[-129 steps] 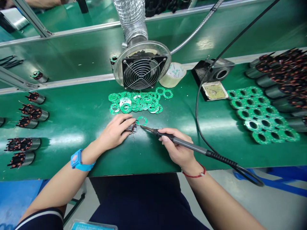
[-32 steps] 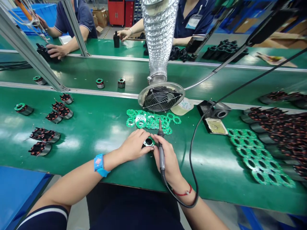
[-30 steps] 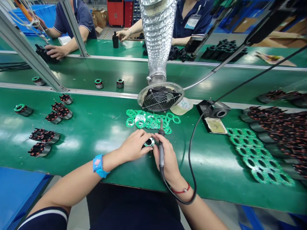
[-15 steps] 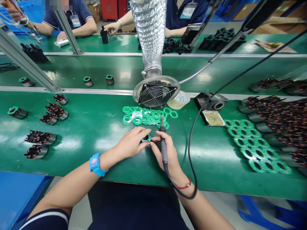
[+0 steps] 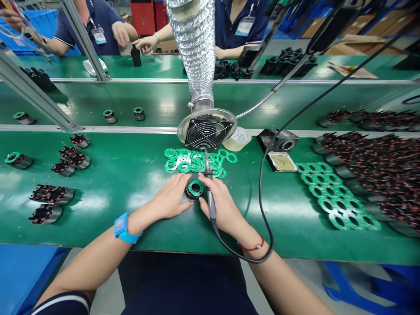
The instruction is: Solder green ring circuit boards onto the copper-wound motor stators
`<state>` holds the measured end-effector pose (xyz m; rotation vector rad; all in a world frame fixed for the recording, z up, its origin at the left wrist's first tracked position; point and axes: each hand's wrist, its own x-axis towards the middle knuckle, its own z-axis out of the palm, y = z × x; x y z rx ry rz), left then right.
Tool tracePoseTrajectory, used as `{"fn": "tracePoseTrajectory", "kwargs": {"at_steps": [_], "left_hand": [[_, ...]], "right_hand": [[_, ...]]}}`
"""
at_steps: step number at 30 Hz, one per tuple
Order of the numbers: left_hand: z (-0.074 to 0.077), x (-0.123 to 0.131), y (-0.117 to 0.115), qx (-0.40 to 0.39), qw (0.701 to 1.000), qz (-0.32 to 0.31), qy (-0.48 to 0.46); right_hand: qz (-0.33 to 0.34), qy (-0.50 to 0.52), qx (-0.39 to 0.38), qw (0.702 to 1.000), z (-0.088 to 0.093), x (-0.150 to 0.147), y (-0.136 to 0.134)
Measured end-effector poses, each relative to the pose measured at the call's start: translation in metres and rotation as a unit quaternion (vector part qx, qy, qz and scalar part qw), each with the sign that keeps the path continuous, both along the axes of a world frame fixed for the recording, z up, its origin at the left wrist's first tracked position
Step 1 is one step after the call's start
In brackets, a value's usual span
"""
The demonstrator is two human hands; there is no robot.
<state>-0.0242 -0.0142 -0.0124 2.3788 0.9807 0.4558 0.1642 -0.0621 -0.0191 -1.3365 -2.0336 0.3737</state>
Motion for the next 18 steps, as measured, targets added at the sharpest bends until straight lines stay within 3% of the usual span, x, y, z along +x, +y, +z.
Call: {"fn": "tracePoseTrajectory", "kwargs": {"at_steps": [2,5,7,10,14,16,18], "left_hand": [[0.006,-0.008,0.003,0.005,0.999,-0.002,0.044],[0.016,-0.019,0.01,-0.016,0.996,-0.013,0.09],[0.02,-0.023,0.014,-0.05,0.998,-0.007,0.047],[0.018,-0.021,0.016,-0.146,0.984,0.036,-0.093],[0.01,-0.009,0.012,-0.354,0.894,0.108,-0.254],[0.008,-0.005,0.01,-0.418,0.847,0.136,-0.297],[0.008,-0.004,0.009,-0.452,0.821,0.143,-0.319]], "right_hand": [[0.05,-0.02,-0.007,0.999,0.005,-0.001,0.005],[0.046,-0.033,-0.014,0.998,0.007,-0.004,0.012],[0.021,-0.046,0.005,0.999,0.005,-0.008,0.014],[-0.002,-0.063,0.048,0.997,-0.002,-0.014,0.014],[-0.02,-0.058,0.075,0.995,-0.01,-0.019,0.012],[-0.022,-0.036,0.077,0.996,-0.01,-0.019,0.011],[-0.008,-0.007,0.086,0.996,-0.008,-0.019,0.009]]}}
